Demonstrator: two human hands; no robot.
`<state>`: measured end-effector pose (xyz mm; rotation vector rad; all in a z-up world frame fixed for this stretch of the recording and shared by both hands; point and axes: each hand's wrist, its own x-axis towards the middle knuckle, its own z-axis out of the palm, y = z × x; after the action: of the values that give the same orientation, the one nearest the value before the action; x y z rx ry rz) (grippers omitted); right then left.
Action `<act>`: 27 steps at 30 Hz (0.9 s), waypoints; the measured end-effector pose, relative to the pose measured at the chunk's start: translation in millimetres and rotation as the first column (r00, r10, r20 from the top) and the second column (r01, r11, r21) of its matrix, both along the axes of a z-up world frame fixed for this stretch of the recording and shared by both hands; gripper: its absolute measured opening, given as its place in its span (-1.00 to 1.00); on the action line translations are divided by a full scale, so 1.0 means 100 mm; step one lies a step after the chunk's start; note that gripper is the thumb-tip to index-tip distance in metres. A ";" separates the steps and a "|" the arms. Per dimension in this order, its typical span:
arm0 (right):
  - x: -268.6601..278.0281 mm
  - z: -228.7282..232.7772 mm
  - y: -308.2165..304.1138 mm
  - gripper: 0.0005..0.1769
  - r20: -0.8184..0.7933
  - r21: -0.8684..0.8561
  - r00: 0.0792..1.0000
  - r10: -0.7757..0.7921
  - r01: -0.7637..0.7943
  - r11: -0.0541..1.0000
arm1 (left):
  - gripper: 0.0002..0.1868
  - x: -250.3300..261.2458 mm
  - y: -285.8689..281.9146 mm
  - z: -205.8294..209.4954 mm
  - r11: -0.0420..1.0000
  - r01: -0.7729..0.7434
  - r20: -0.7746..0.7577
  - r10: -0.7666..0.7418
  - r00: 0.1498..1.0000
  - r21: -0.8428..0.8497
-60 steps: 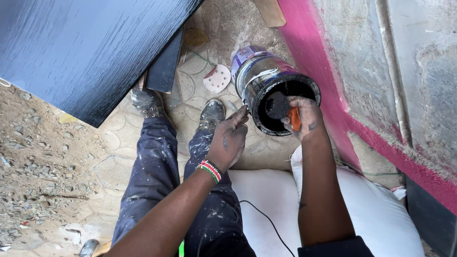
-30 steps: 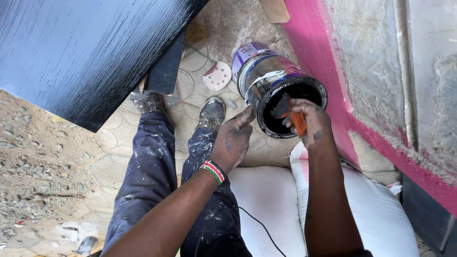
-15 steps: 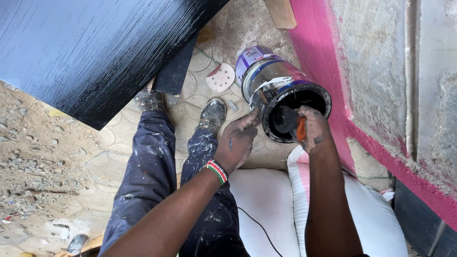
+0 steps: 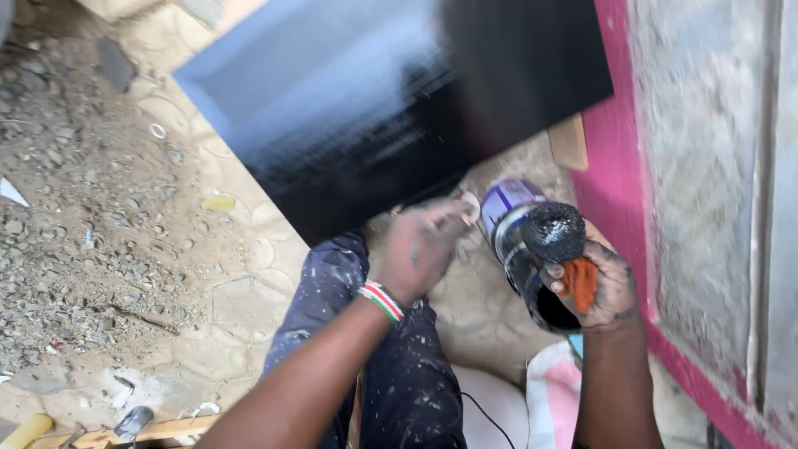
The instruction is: The person paints a rectangular wooden board with black paint using an orange cloth. They repeatedly dip the cloth into a paint bucket and apply the paint to the board's surface and edges, holding the board with their left hand while painting with their right.
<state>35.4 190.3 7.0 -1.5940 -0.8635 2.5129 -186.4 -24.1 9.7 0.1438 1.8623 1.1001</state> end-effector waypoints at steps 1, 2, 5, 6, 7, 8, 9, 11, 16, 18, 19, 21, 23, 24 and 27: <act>-0.38 -0.05 0.02 -0.64 -0.012 0.005 1.000 0.017 -0.017 1.000 | -0.68 -0.48 -0.05 0.06 1.000 -0.017 -0.012 0.017 1.000 0.005; -0.68 -0.06 0.00 -0.68 -0.074 -0.023 0.997 0.000 -0.002 1.000 | -0.73 -0.89 -0.14 0.15 0.999 -0.038 -0.175 0.035 0.984 -0.012; -1.67 -0.13 -0.09 -0.59 -0.288 -0.096 0.957 -0.041 0.014 0.995 | -0.80 -2.12 -0.35 0.23 0.998 0.013 -0.513 0.016 0.858 0.053; -2.02 -0.15 -0.15 -0.40 -0.432 -0.157 0.899 -0.073 0.005 0.988 | -0.79 -2.51 -0.45 0.25 0.990 0.098 -0.676 -0.004 0.737 0.101; -2.32 -0.16 -0.21 -0.40 -0.425 -0.158 0.903 -0.066 -0.002 0.987 | -0.79 -2.83 -0.50 0.11 0.991 0.089 -0.671 0.001 0.742 0.101; -2.62 -0.18 -0.26 -0.40 -0.307 0.013 0.952 -0.002 0.006 1.000 | -0.77 -3.15 -0.53 -0.03 0.985 0.152 -0.736 -0.041 0.675 0.085; -2.93 -0.20 -0.30 -0.40 -0.176 0.184 0.984 0.042 -0.009 0.983 | -0.74 -3.47 -0.56 -0.18 0.975 0.213 -0.795 -0.080 0.602 0.063; -3.32 -0.59 -0.46 -0.52 -0.082 0.547 0.989 0.121 -0.057 0.835 | -0.85 -3.87 -0.48 -0.33 0.971 0.238 -0.757 -0.167 0.631 -0.017; -4.01 -0.48 -0.69 -0.83 0.602 0.792 0.697 0.390 -0.458 -0.403 | -0.55 -4.40 -0.24 -0.75 0.867 0.336 -0.365 -0.467 0.805 -0.367; -4.06 -0.60 -0.30 -0.85 0.531 0.796 0.820 0.213 -0.397 -0.457 | -0.29 -4.49 -0.30 -1.04 0.861 0.381 -0.385 -0.495 0.779 -0.336; -4.08 -0.53 -0.67 -0.85 0.533 0.799 0.816 0.225 -0.398 -0.451 | -0.29 -4.48 -0.32 -0.97 0.860 0.377 -0.375 -0.494 0.784 -0.344; -4.13 -0.36 -1.30 -0.73 0.501 0.860 0.843 0.196 -0.459 -0.223 | -0.36 -4.50 -0.20 -0.83 0.862 0.331 -0.280 -0.450 0.848 -0.384; -4.15 -0.61 -2.37 -0.84 0.583 0.792 0.755 0.301 -0.446 -0.416 | -0.35 -4.51 -0.05 -0.86 0.816 0.321 -0.259 -0.482 0.837 -0.480; -4.11 -0.61 -2.94 -0.85 0.662 0.709 0.650 0.373 -0.380 -0.594 | -0.30 -4.50 0.02 -0.85 0.762 0.307 -0.245 -0.514 0.822 -0.570; -4.02 -0.63 -2.59 -0.74 0.682 0.642 0.682 0.262 -0.387 -0.663 | 0.01 -4.53 0.08 -0.92 0.669 0.309 -0.206 -0.574 0.792 -0.676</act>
<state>-367.0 -68.8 -56.2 -0.3338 -2.9120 0.2722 -639.8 -16.2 -81.8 0.4621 2.2919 0.0670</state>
